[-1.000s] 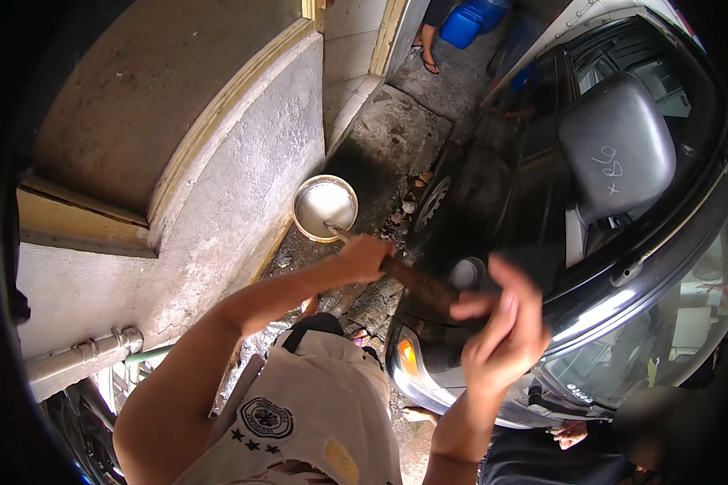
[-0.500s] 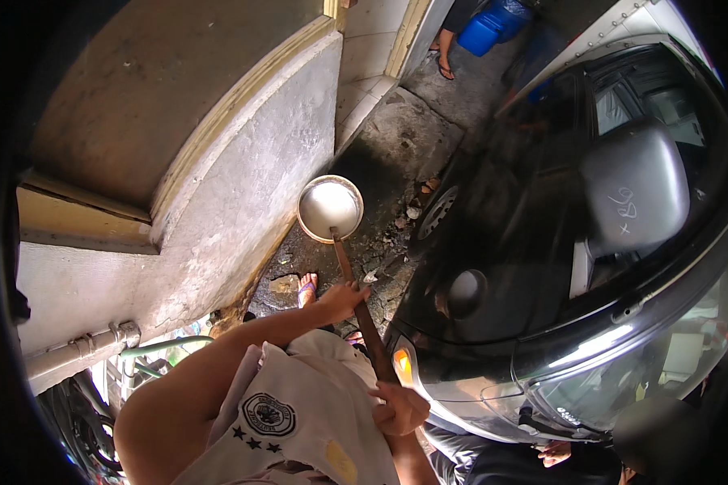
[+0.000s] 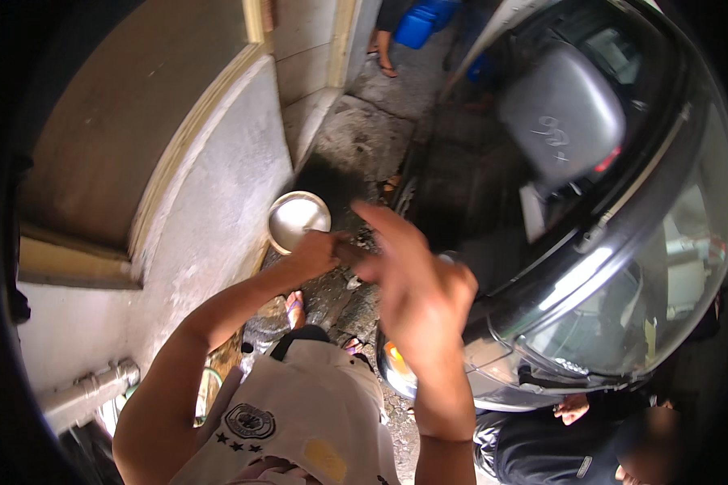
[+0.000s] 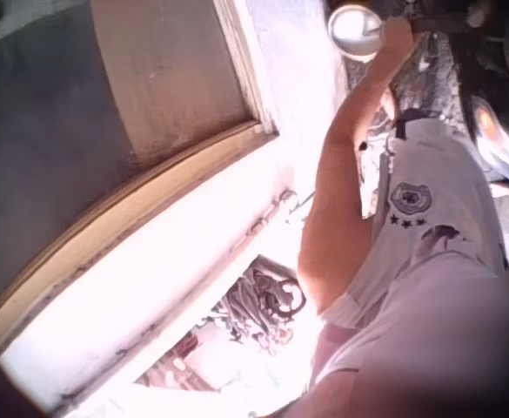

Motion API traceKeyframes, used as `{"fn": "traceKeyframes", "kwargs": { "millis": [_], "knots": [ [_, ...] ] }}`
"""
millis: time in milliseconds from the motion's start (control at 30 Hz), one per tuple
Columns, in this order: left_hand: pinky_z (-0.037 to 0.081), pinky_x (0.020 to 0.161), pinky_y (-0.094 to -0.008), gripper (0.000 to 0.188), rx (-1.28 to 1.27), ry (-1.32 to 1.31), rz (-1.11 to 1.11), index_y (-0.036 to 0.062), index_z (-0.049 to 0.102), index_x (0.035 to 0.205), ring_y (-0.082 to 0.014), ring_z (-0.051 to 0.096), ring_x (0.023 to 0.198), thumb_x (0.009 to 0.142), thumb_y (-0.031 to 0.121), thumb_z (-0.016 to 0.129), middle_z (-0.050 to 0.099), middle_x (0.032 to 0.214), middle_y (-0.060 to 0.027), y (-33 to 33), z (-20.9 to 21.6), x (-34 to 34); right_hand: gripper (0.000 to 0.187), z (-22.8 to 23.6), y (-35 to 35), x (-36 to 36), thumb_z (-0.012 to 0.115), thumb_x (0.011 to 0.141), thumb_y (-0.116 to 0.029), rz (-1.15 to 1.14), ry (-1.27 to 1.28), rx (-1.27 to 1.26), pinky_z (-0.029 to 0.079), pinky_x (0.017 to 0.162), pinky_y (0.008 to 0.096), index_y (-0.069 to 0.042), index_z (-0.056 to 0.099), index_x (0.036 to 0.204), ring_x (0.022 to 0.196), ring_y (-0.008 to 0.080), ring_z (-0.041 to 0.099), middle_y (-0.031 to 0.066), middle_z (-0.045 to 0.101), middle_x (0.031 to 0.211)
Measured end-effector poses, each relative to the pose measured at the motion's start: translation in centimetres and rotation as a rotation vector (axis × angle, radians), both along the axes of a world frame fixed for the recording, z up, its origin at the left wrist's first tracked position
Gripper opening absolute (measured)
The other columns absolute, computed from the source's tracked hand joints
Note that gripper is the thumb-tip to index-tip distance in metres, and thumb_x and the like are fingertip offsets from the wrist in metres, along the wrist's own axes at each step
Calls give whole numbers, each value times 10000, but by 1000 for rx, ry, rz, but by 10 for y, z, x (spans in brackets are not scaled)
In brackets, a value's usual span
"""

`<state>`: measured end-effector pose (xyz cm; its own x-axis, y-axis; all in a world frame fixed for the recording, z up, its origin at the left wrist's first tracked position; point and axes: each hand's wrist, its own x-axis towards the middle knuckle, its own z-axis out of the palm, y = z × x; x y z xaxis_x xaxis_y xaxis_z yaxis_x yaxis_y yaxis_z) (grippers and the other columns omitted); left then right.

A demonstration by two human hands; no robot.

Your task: The person repeatedly dips a long-handled brush into a bucket and scrubs the front bumper and lower hood of a dark car. Another person wipes the windshield with a cloth. The camera wearer continues scrubbing the same area throughout the clip.

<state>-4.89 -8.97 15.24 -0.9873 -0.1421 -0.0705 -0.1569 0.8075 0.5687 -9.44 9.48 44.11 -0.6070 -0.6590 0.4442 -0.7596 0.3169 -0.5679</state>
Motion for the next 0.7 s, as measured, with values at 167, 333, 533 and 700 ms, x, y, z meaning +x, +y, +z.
{"fn": "traceKeyframes", "kwargs": {
  "millis": [167,333,533,700],
  "knots": [
    [547,759,-481,273,-54,37,21,70,710,1028,-389,682,822,789,199,685,689,821,-214,-56,-52,-10,444,-21,-104,-35,646,753,18,78,75,208,523,532,353,-156,622,1161,538,230,661,40,638,603],
    [558,747,-487,296,34,-19,-30,40,656,1061,-395,685,801,785,145,634,681,867,-245,13,-113,53,503,-101,5,32,637,737,-2,155,223,-46,467,433,323,-119,666,1226,473,178,577,45,587,631],
    [576,758,-466,258,-245,-34,-259,61,679,1037,-371,704,880,795,122,610,705,916,-147,117,-136,80,288,-179,177,132,576,809,86,-101,-11,-93,559,530,302,-51,703,1028,595,190,704,48,730,731],
    [582,732,-476,133,-205,-166,-513,48,715,835,-365,712,817,776,126,624,713,827,-153,109,-86,27,223,-144,168,84,539,932,54,-280,-95,-271,582,587,319,-29,670,1091,645,184,730,71,722,697]
  ]
}}
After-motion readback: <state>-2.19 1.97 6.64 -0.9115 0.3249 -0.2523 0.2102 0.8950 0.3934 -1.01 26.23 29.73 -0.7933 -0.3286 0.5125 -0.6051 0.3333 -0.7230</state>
